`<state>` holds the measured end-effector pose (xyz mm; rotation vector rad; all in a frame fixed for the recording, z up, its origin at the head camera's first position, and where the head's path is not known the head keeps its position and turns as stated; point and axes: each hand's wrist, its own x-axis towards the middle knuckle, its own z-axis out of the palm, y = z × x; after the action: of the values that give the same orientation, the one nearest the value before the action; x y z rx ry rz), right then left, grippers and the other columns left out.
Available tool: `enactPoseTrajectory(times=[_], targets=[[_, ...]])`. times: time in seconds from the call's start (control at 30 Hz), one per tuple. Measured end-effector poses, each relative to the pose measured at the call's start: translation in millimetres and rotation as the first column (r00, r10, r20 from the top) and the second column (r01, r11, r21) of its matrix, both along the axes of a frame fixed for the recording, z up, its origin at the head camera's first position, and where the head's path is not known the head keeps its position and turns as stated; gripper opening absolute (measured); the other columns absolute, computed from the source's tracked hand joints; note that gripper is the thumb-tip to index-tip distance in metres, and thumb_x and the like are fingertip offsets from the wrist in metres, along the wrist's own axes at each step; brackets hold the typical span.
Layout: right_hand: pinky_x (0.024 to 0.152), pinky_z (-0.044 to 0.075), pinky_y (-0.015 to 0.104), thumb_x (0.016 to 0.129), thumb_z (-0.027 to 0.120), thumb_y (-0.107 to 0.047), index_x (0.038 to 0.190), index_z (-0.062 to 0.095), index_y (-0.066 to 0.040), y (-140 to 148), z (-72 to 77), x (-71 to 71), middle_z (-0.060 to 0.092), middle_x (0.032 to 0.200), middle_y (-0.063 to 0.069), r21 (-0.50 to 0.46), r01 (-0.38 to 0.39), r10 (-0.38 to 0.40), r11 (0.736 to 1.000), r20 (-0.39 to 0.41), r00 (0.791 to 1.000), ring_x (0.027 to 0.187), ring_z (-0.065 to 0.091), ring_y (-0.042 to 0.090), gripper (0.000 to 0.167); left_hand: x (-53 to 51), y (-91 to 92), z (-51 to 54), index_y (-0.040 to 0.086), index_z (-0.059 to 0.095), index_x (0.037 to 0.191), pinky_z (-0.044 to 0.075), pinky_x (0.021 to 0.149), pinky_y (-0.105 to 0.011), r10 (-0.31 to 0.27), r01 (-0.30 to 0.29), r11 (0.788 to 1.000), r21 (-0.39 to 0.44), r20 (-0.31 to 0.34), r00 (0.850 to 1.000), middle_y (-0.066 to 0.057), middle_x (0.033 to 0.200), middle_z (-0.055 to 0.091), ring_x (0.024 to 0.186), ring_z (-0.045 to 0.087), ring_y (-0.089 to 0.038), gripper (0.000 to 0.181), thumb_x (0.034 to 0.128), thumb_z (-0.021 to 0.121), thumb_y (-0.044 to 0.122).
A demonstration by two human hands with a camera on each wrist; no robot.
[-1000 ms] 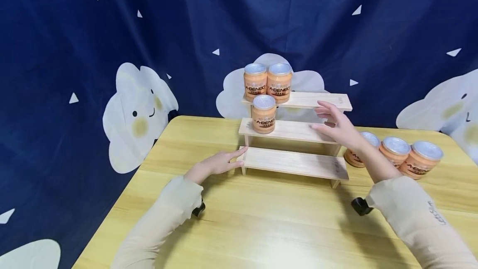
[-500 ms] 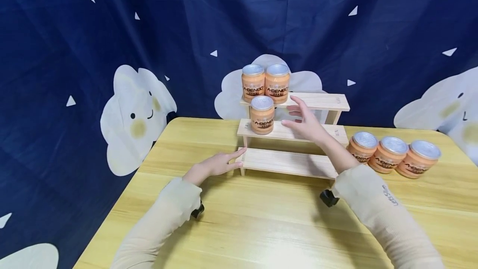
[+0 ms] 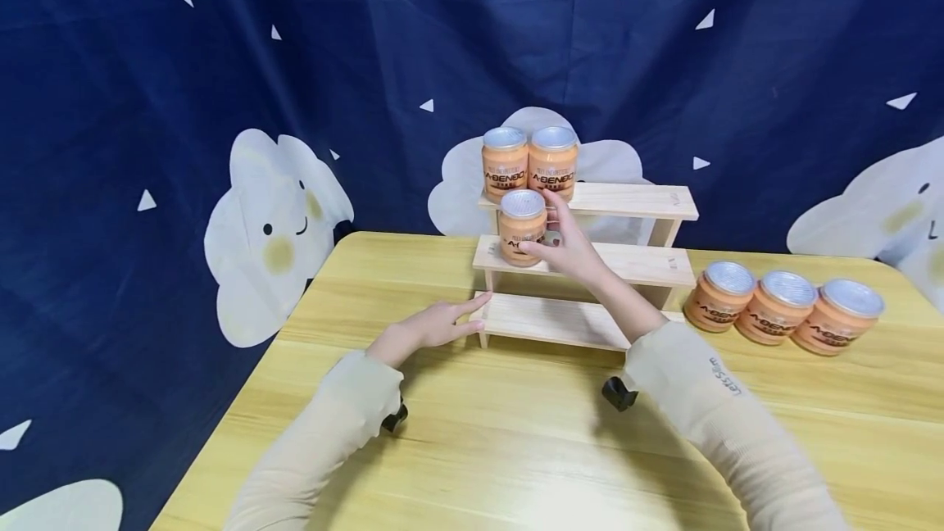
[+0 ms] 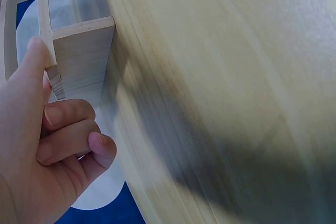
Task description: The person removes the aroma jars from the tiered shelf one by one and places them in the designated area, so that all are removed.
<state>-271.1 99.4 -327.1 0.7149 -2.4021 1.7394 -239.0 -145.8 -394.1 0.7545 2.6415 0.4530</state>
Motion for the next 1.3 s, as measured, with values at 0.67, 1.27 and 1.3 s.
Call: enactPoseTrajectory(times=[0.67,1.27,1.3], targets=[[0.095,0.036,0.051,0.076,0.073,-0.007,0.139,0.025,-0.002,-14.9,3.8,7.7,0.035,0.128,0.027,-0.009,0.142,-0.142,0.99,-0.086,0.986,0.109,0.042,0.038,0.079,-0.3,-1.6,0.1,0.029,0.015,0.147,0.03,0.106,-0.041,-0.011,0.011,1.0,0.016,-0.007,1.0,-0.014,0.142,0.037,0.125,0.041,-0.032,0.058,0.0959,0.039,0.044],[0.074,0.049,0.022,0.076,0.073,-0.005,0.139,0.027,-0.007,40.8,-7.9,31.6,0.051,0.122,0.022,0.013,0.184,-0.182,0.983,-0.091,0.979,0.102,0.05,0.028,0.078,1.7,-1.2,1.5,0.031,0.013,0.147,0.029,0.107,-0.042,0.003,-0.003,1.0,0.009,0.011,1.0,-0.011,0.143,0.034,0.126,0.039,-0.033,0.059,0.0956,0.038,0.046],[0.073,0.049,0.018,0.076,0.073,-0.004,0.139,0.026,-0.006,45.9,-7.9,34.8,0.051,0.122,0.022,0.01,0.192,-0.19,0.981,-0.096,0.977,0.101,0.05,0.026,0.078,1.8,-1.3,1.3,0.03,0.014,0.147,0.029,0.107,-0.042,-0.001,0.001,1.0,0.011,0.007,1.0,-0.011,0.143,0.034,0.126,0.039,-0.034,0.059,0.0957,0.038,0.045]])
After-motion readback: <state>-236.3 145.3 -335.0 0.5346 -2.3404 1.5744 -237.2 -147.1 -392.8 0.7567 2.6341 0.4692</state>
